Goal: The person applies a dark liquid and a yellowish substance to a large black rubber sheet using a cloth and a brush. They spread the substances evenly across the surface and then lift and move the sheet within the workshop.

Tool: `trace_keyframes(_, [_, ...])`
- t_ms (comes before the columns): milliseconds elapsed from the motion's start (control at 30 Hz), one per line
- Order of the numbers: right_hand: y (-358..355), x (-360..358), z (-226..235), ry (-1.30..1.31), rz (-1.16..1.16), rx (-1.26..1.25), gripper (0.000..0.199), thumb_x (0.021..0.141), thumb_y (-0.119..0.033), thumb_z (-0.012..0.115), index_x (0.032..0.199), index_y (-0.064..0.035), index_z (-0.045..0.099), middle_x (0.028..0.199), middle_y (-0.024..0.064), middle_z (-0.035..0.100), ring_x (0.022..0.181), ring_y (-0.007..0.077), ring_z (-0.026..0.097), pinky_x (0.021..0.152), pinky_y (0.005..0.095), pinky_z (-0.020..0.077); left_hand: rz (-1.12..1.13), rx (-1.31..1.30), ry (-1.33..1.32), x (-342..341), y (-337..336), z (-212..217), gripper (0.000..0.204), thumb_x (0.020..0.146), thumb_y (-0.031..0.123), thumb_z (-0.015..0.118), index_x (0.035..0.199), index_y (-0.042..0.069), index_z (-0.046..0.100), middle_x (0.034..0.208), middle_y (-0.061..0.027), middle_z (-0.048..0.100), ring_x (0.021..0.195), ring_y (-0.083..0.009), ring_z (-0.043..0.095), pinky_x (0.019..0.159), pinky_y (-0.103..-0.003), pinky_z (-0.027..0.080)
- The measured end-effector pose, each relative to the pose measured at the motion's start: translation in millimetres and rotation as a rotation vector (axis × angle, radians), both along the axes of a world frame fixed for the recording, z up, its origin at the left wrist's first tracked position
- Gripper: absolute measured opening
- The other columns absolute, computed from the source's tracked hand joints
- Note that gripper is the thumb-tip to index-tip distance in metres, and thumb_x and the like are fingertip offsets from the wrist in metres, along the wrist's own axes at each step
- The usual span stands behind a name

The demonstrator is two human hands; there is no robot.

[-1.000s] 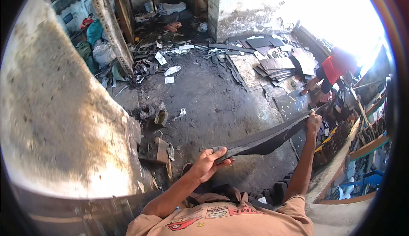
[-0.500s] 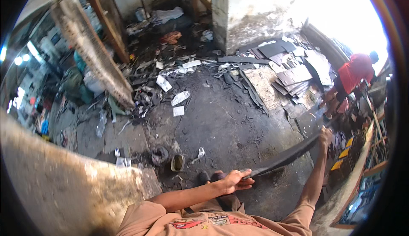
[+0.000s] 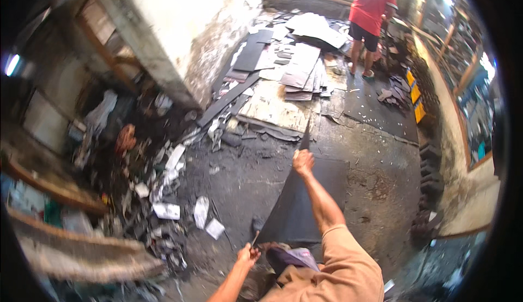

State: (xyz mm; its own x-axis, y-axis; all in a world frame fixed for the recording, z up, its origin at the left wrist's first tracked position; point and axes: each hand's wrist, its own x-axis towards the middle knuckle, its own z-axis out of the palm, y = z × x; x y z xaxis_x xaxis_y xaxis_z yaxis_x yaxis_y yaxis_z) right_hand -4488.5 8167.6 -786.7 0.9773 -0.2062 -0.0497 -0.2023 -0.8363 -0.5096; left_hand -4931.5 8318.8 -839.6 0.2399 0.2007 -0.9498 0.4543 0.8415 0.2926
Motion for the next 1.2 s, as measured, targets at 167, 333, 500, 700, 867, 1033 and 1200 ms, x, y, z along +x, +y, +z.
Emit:
trace_keyframes(167, [118,-22,-65,0.018,0.068,0.798,0.033,0.097,-0.021,0.056,0.119,-0.0021,0.074,0.108,0.0218,0.076,0.104,0.035,0.074,0.093,0.0417,0.0559,0.031,-0.07,-0.025,75,144,-69,0.039,0.109,0.034,0.055,0.078,0.01,0.057,0.066,-0.0025,0.053,0.076,-0.021,0.063,0.077,-0.045,0.06])
trace_keyframes(333, [130,-237,-82,0.441,0.086,0.816,0.035,0.096,-0.025,0.065,0.122,-0.0043,0.073,0.117,0.0154,0.076,0.111,0.0278,0.073,0.098,0.0395,0.0556,0.355,-0.182,0.051,186,308,-186,0.036,0.102,0.023,0.053,0.067,0.015,0.049,0.06,0.0011,0.054,0.055,-0.0177,0.061,0.057,-0.04,0.057])
trace_keyframes(500, [3,-475,-140,1.007,-0.454,0.105,0.034,0.087,-0.031,0.066,0.113,-0.0153,0.081,0.117,0.0181,0.076,0.11,0.0329,0.073,0.097,0.0435,0.0564,0.148,-0.021,0.312,223,438,-254,0.021,0.085,0.009,0.056,0.068,0.022,0.057,0.064,0.0099,0.065,0.074,-0.0091,0.073,0.098,-0.055,0.039])
trace_keyframes(700, [58,-629,-287,0.916,-1.062,0.564,0.016,0.093,-0.019,0.066,0.101,-0.0114,0.078,0.089,0.0073,0.076,0.071,0.0212,0.073,0.064,0.0387,0.0601,-0.155,0.074,0.47,149,501,-333,0.027,0.104,0.041,0.055,0.084,0.024,0.062,0.068,0.0153,0.065,0.081,-0.0081,0.073,0.109,-0.063,0.03])
trace_keyframes(867, [129,-605,-412,0.883,-0.81,0.795,0.015,0.097,-0.018,0.065,0.102,-0.0089,0.076,0.085,0.0019,0.073,0.072,0.0133,0.071,0.056,0.0307,0.054,-0.158,0.207,0.431,77,519,-430,0.026,0.101,0.045,0.058,0.084,0.024,0.06,0.073,0.0097,0.066,0.082,-0.0106,0.071,0.113,-0.064,0.03])
trace_keyframes(1033, [143,-526,-578,0.558,-1.025,0.876,0.013,0.098,-0.016,0.061,0.103,-0.0073,0.07,0.09,0.0026,0.07,0.076,0.0145,0.069,0.064,0.0327,0.0589,0.097,0.313,-0.073,10,614,-551,0.036,0.092,0.043,0.066,0.072,0.02,0.046,0.062,0.0044,0.046,0.06,-0.0132,0.048,0.101,-0.049,0.042])
trace_keyframes(1200, [106,-533,-670,-0.18,-1.4,1.144,0.014,0.098,-0.019,0.07,0.1,-0.0049,0.066,0.085,0.0032,0.063,0.078,0.0175,0.067,0.072,0.0343,0.0601,0.154,0.34,-0.248,20,536,-562,0.057,0.083,0.048,0.085,0.115,0.003,0.069,0.1,-0.0086,0.07,0.093,-0.028,0.065,0.096,-0.051,0.052])
